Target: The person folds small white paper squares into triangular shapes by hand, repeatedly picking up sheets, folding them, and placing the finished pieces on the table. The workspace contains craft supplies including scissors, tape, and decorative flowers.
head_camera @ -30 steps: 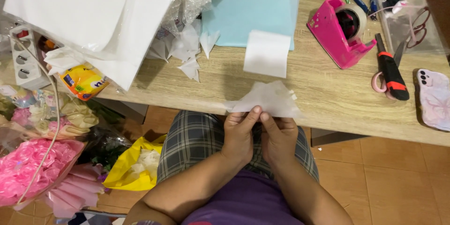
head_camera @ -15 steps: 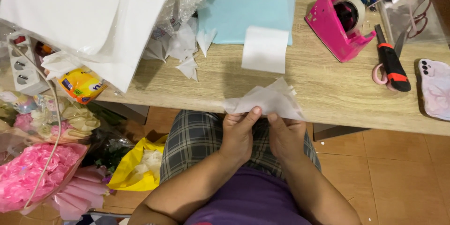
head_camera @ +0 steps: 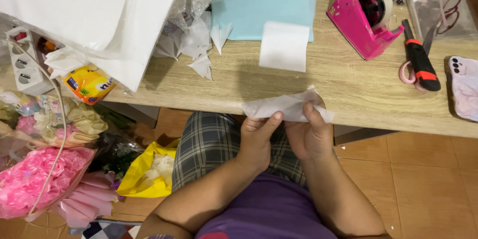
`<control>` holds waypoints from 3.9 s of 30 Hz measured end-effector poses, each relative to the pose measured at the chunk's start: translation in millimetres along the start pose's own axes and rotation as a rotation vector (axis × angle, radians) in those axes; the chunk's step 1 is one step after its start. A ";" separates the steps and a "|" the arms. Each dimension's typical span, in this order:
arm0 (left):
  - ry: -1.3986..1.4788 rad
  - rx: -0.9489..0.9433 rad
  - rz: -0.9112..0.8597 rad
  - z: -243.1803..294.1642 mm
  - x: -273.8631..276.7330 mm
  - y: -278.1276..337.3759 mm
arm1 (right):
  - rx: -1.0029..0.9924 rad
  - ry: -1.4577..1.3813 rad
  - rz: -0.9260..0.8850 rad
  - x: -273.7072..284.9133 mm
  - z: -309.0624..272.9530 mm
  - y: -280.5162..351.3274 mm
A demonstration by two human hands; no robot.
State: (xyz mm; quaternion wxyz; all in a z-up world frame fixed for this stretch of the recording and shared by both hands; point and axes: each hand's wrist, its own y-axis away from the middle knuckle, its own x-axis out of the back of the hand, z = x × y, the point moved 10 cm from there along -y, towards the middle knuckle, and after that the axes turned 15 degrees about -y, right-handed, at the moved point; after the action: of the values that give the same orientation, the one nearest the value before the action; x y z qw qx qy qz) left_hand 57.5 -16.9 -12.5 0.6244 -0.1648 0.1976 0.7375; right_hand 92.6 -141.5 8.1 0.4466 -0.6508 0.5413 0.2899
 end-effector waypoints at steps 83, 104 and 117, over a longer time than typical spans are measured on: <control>0.052 -0.114 0.043 3.0 10.6 -17.2 | 0.423 0.663 -0.077 -32.7 -13.2 35.7; -0.179 -0.261 -0.073 24.2 6.3 -8.5 | 0.250 0.427 0.097 14.4 -12.5 27.8; -0.369 -0.409 -0.179 69.7 -4.1 -2.8 | 0.209 0.425 0.030 -6.3 -11.2 29.8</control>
State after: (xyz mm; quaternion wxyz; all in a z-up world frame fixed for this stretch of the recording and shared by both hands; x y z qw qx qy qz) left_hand 61.2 14.7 49.8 0.6664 -0.1669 -0.0875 0.7214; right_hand 61.1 -149.1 10.3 0.3832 -0.6394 0.6598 0.0951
